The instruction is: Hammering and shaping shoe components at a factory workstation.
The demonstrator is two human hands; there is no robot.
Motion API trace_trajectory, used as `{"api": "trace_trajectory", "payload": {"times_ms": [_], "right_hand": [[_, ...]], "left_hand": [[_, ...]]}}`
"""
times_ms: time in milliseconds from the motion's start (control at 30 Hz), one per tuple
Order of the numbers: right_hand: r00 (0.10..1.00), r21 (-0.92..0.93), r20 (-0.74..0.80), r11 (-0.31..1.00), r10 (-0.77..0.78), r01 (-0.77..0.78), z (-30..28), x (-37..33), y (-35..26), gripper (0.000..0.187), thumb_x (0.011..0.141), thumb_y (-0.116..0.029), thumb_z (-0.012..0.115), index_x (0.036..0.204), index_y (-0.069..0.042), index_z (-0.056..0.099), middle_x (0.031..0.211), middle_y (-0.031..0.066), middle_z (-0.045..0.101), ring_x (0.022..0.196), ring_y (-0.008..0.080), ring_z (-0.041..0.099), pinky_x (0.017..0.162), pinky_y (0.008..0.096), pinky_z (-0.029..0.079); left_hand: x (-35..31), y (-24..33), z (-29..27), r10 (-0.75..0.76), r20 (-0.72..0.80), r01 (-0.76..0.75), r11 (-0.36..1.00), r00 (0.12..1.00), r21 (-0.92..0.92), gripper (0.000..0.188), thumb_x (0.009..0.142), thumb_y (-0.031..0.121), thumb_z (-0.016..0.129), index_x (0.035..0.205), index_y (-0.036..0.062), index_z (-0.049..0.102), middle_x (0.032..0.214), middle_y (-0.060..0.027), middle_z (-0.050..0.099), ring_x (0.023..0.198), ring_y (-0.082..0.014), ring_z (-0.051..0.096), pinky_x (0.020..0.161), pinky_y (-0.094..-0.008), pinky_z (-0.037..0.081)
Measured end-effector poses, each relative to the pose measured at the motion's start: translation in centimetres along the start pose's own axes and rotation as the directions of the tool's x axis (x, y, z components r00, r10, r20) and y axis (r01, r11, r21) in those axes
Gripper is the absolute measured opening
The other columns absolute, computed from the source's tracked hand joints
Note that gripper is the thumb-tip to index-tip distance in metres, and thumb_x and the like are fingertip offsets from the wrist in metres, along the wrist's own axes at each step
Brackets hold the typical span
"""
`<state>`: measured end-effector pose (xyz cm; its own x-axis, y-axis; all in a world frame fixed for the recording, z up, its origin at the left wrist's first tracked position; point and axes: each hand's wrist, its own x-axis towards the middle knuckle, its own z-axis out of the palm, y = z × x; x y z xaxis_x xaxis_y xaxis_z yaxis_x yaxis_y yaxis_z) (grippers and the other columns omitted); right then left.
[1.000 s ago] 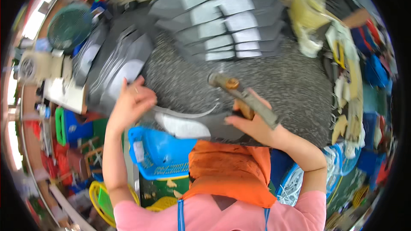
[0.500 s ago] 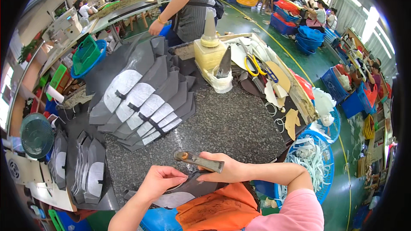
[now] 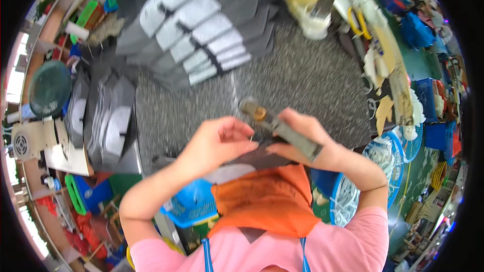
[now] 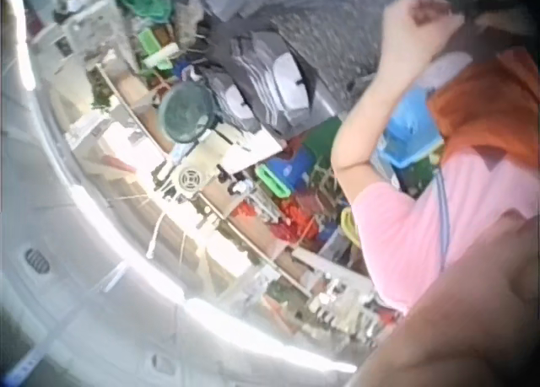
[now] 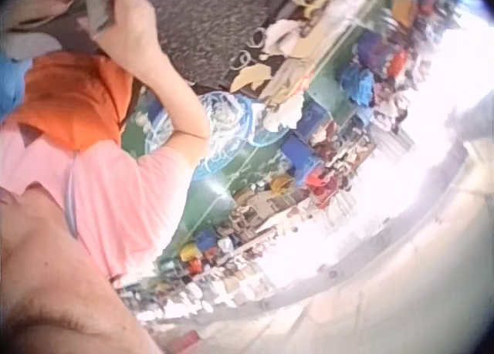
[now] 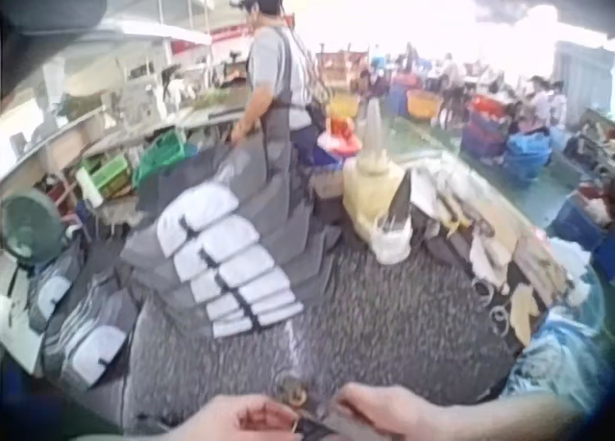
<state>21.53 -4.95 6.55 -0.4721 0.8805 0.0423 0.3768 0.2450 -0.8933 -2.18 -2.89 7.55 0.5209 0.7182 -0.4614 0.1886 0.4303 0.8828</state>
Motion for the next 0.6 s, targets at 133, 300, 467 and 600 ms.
{"api": "trace_trajectory", "payload": {"times_ms": [133,300,467,600], "right_hand": [[0.990,0.087,0.054,0.987,0.128,-0.133,-0.5,0.3,0.1,0.039,0.073,-0.010,0.080,0.098,-0.002,0.052,0.081,0.0102,0.060,0.074,0.0217,0.062,0.064,0.0320,0.048],[0.993,0.069,0.057,0.992,0.099,-0.103,0.2,0.0,0.6,0.039,0.073,-0.012,0.080,0.099,-0.002,0.052,0.081,0.0106,0.061,0.075,0.0231,0.064,0.065,0.0327,0.049],[0.997,0.050,0.054,0.997,0.058,-0.061,0.5,-0.4,0.9,0.042,0.072,-0.015,0.081,0.099,-0.002,0.052,0.080,0.0115,0.061,0.074,0.0259,0.064,0.064,0.0336,0.049],[0.993,0.047,0.071,0.994,0.099,-0.103,0.5,-0.5,0.8,0.041,0.072,-0.015,0.080,0.099,-0.002,0.053,0.080,0.0117,0.061,0.073,0.0265,0.064,0.064,0.0338,0.049]], "left_hand": [[0.3,0.4,-0.6,-0.189,0.085,0.184,0.981,0.978,0.070,0.019,0.083,0.000,0.069,0.102,0.0000,0.065,0.091,-0.0025,0.068,0.081,-0.0072,0.063,0.070,-0.0200,0.049],[-0.2,-0.8,0.3,-0.078,0.025,0.080,0.991,0.997,-0.110,0.011,0.084,0.005,0.069,0.094,-0.0002,0.068,0.081,-0.0013,0.067,0.074,-0.0055,0.060,0.066,-0.0216,0.048],[0.4,-0.3,0.0,-0.246,0.024,0.247,0.967,0.969,-0.055,0.006,0.084,0.002,0.069,0.090,0.0001,0.068,0.087,-0.0018,0.068,0.079,-0.0062,0.061,0.069,-0.0209,0.049],[0.2,-0.9,-0.1,-0.192,0.046,0.195,0.978,0.980,-0.076,0.007,0.083,-0.001,0.069,0.090,-0.0004,0.068,0.092,-0.0035,0.068,0.082,-0.0078,0.062,0.072,-0.0211,0.049]]}}
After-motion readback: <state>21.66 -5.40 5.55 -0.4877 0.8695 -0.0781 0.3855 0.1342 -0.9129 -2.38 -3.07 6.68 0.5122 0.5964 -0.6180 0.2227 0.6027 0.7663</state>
